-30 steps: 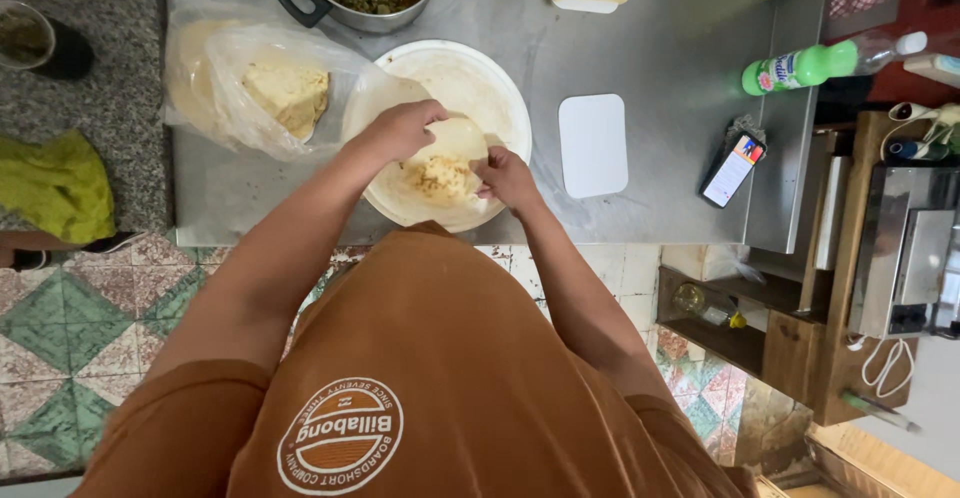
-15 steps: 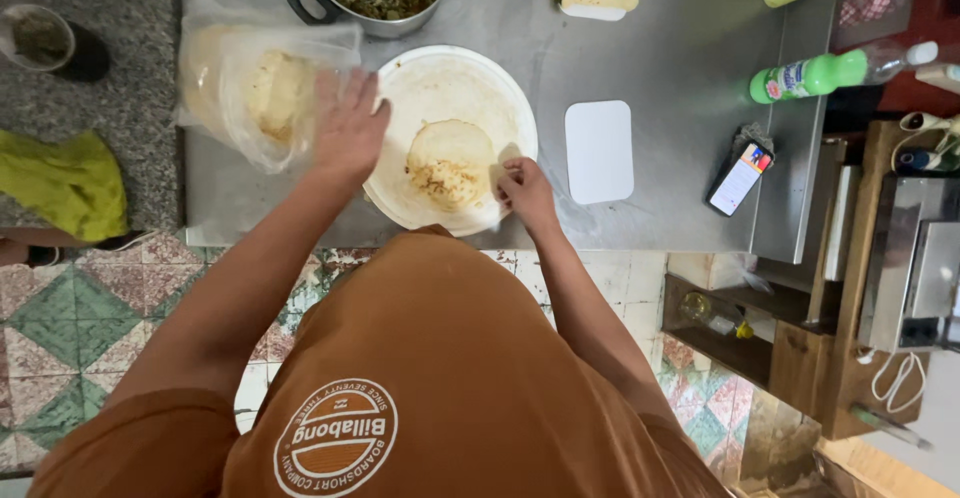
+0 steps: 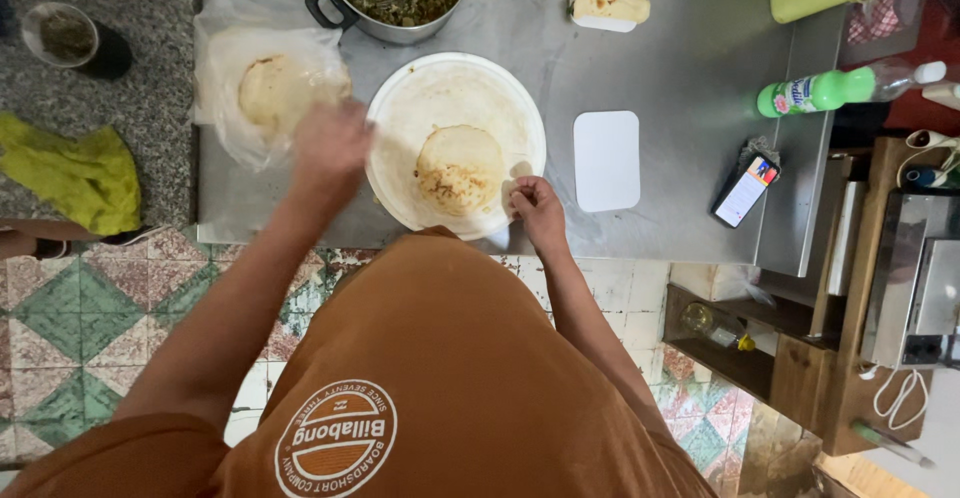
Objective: The person assembles wraps by placing flatbreads on a plate, spreading a green filling with a spoon, and rolling them into cylinders. The finished wraps are placed on a white tray.
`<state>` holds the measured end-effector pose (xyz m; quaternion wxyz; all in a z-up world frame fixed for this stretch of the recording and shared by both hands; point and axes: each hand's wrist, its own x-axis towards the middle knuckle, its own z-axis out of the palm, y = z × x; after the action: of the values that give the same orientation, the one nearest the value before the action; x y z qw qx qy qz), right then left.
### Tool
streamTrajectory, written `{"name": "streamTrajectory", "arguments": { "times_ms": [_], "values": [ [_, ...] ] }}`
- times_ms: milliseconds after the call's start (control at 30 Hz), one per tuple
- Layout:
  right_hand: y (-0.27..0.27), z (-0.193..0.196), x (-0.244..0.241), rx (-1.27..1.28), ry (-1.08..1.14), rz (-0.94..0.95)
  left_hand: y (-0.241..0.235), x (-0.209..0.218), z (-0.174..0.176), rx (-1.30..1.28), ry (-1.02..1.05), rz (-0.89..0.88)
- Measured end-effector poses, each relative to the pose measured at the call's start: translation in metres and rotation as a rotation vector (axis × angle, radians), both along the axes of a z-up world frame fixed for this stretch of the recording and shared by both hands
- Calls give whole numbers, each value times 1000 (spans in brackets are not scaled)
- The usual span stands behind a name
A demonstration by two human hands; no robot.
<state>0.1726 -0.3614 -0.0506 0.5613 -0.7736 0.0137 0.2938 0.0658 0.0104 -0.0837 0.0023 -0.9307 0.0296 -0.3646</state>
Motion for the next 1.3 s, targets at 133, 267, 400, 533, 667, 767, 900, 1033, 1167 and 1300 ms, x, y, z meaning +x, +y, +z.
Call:
{"name": "streamTrajectory", "arguments": {
  "times_ms": [133,267,400,533,667,767,900,1033,1167,1300],
  "values": [
    [2,5,-1,8,-42,45,-49,-7,-6,-125,371,-172],
    [0,6,-2,38,-38,99,-60,-16,-13,-128,513,-102],
    [-7,12,6,70,-31,130,-50,-20,34,-214,670,-16],
    [-11,2,35,106,-42,178,-30,-21,23,-106,475,63],
    [10,16,83,81,-157,302,-17,-14,50,-54,538,129],
    [43,16,122,98,-307,409,-20,-7,97,-131,596,240],
    [105,56,166,5,-591,570,6,15,117,-334,906,603],
    [182,102,203,-210,-870,691,46,50,79,-582,739,412],
    [255,95,230,-426,-1423,920,59,90,87,-796,423,149],
    [303,48,257,-1056,-1440,1256,84,107,59,-1046,443,313]
  ]
}}
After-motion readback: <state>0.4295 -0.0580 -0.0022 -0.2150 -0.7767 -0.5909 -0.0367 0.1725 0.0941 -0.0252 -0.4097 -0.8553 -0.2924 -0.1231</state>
